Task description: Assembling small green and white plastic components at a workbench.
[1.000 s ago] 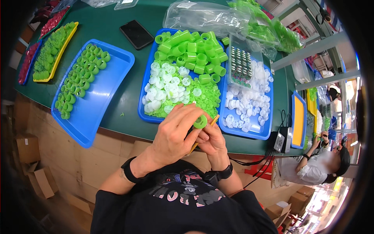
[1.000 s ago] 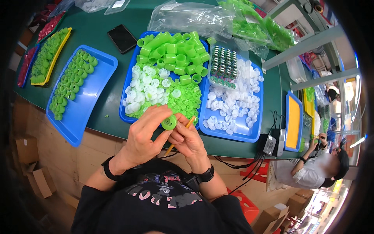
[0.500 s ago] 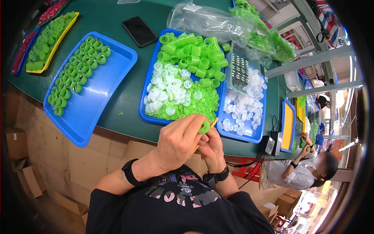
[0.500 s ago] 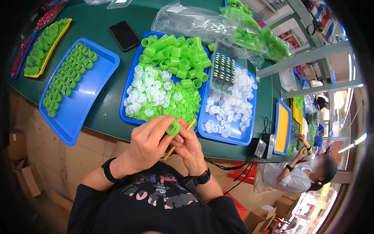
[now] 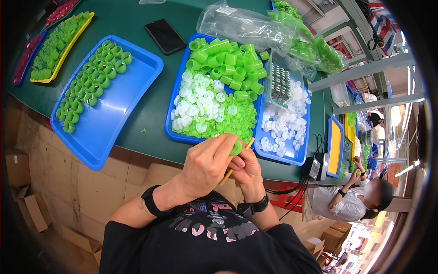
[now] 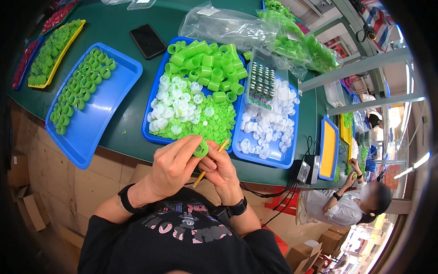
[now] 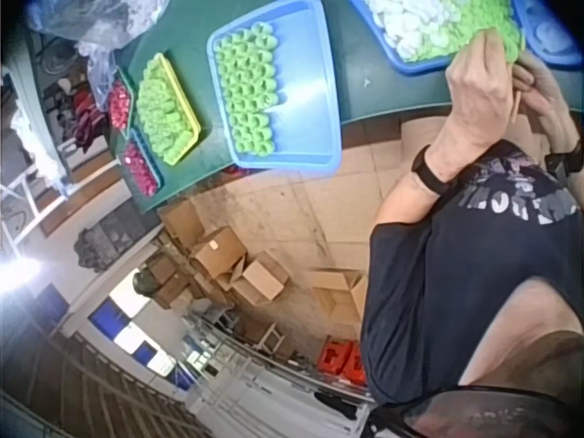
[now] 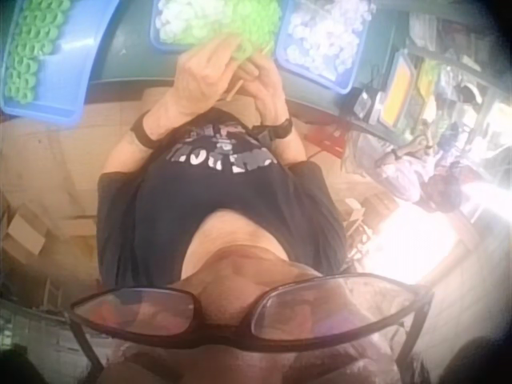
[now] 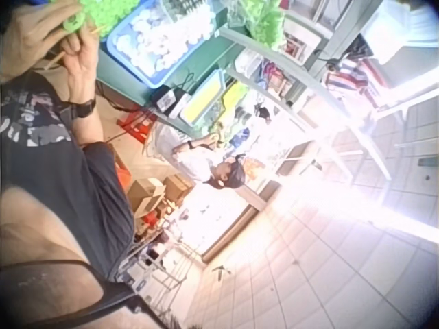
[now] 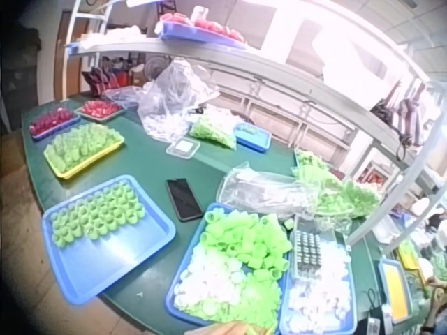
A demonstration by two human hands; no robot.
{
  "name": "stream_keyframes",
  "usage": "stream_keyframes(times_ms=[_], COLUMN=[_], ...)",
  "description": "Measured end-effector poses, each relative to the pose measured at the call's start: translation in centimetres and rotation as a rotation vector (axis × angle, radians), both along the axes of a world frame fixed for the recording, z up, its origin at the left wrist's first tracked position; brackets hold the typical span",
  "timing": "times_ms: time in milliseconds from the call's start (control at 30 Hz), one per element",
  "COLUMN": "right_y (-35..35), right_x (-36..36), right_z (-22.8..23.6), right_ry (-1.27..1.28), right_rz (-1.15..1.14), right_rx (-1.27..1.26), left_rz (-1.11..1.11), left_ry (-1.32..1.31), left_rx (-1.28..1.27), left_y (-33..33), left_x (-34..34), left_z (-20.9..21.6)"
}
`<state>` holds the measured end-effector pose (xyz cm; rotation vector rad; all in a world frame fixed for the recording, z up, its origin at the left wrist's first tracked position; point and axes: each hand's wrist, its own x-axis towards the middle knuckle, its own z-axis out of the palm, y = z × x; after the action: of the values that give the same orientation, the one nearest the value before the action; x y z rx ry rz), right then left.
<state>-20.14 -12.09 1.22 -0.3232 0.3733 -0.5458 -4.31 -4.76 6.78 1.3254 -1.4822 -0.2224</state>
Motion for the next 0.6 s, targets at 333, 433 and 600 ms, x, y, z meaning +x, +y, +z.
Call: stream_keyframes(times_ms=[333,433,600], right_y=[0.8,0.9,1.1], right_x=[-0.2,0.2,0.6], right_z=[0.3,0.5,0.9], right_ry=[0.083,0.061,0.099], right_rz=[-0.013,-0.004,-0.015], right_rx=[0.026,0.027,-0.028], left_rz=[-0.042,-0.013,0.031], left_ry=[0.009,-0.003,0.021], left_rx=[0.059,0.058,0.03], left_y=[0.9,1.1,1.2], left_x=[0.7,0.6,0.5], left_z=[-0.5,-0.9,-1.1])
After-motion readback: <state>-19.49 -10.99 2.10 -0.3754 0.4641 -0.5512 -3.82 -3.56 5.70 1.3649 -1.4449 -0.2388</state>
